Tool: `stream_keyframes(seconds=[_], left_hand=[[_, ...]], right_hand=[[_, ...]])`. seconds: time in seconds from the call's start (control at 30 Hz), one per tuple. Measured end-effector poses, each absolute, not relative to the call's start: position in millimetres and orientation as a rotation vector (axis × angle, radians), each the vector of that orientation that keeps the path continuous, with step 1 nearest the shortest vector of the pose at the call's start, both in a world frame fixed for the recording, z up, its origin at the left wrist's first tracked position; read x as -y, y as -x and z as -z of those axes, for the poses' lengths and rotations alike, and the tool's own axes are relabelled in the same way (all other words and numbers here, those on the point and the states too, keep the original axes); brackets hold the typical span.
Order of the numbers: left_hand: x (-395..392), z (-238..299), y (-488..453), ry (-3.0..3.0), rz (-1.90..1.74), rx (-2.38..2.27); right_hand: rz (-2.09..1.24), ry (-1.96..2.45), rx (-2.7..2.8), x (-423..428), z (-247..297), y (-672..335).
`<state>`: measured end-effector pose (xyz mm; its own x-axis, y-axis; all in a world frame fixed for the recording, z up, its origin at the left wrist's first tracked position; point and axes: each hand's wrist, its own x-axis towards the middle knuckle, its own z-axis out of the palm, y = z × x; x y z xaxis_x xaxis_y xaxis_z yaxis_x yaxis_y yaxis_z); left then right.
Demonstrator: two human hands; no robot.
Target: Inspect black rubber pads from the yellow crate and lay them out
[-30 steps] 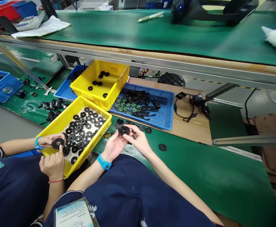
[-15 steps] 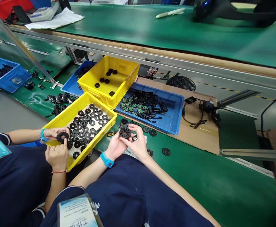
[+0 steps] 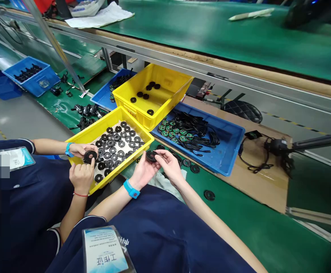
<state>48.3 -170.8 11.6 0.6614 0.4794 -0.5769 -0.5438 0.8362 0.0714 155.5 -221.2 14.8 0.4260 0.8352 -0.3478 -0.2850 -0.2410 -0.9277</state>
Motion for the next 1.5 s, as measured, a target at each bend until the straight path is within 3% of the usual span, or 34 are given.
stream_keyframes(seconds=[0.8, 1.0, 1.07, 1.27, 1.5], left_hand=[[129.4, 11.9, 9.9, 0.249, -0.905, -0.671], [116.5, 36.8, 59.1, 0.245, -0.653, 0.113], [108.4, 37.6, 102.3, 0.244, -0.637, 0.16], [92.4, 27.1, 174.1, 0.231, -1.03, -0.247], [123.0, 15.2, 45.6, 0.234, -0.943, -0.585]], right_hand=[[-1.545, 1.569, 0.572, 111.0, -21.6, -99.1], [-1.538, 1.605, 0.606, 102.5, -25.3, -90.7], [-1.543, 1.613, 0.626, 102.5, -24.2, -89.6], [-1.544, 1.631, 0.668, 107.0, -22.4, -88.5], [-1.497, 1.608, 0.727, 114.5, -25.3, -93.1]])
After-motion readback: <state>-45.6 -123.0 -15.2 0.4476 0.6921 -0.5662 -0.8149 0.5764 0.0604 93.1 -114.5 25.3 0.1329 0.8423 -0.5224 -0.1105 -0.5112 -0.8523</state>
